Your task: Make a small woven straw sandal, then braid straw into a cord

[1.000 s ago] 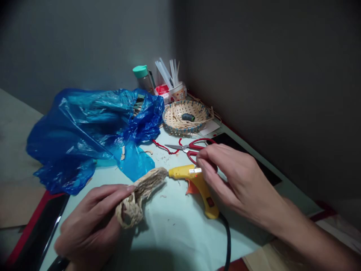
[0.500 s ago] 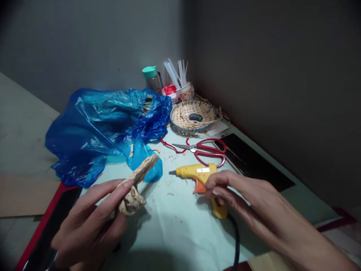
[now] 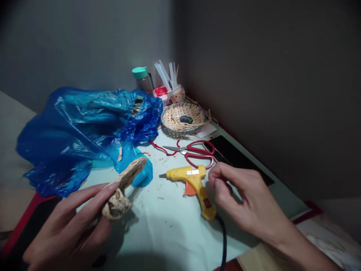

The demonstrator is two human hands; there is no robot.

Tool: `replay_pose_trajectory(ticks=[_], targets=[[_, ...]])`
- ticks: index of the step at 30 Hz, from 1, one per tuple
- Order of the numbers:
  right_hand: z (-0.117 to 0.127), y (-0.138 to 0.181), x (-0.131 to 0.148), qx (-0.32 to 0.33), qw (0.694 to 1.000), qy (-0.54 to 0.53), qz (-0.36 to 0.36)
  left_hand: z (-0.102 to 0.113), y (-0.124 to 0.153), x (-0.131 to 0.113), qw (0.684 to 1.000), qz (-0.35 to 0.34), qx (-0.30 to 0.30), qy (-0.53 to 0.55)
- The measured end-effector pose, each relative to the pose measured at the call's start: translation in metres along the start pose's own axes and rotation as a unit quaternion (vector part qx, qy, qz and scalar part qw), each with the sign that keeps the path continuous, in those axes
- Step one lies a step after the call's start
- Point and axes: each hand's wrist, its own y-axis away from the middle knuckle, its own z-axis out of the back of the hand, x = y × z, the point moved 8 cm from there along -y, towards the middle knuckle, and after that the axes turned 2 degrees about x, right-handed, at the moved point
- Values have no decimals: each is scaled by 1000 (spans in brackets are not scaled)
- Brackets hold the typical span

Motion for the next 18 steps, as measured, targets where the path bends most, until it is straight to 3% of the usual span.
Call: replay_pose_trajectory(ticks=[4, 12, 18], targets=[[-9, -1, 0, 30, 999, 3, -17, -1, 3, 6, 1000, -1, 12, -29], [-6, 14, -10, -3, 996, 76, -42, -3, -1, 10, 990, 100, -84, -54], [-43, 32, -39, 60, 976, 178, -111, -2, 0, 15, 987, 108, -120, -26]])
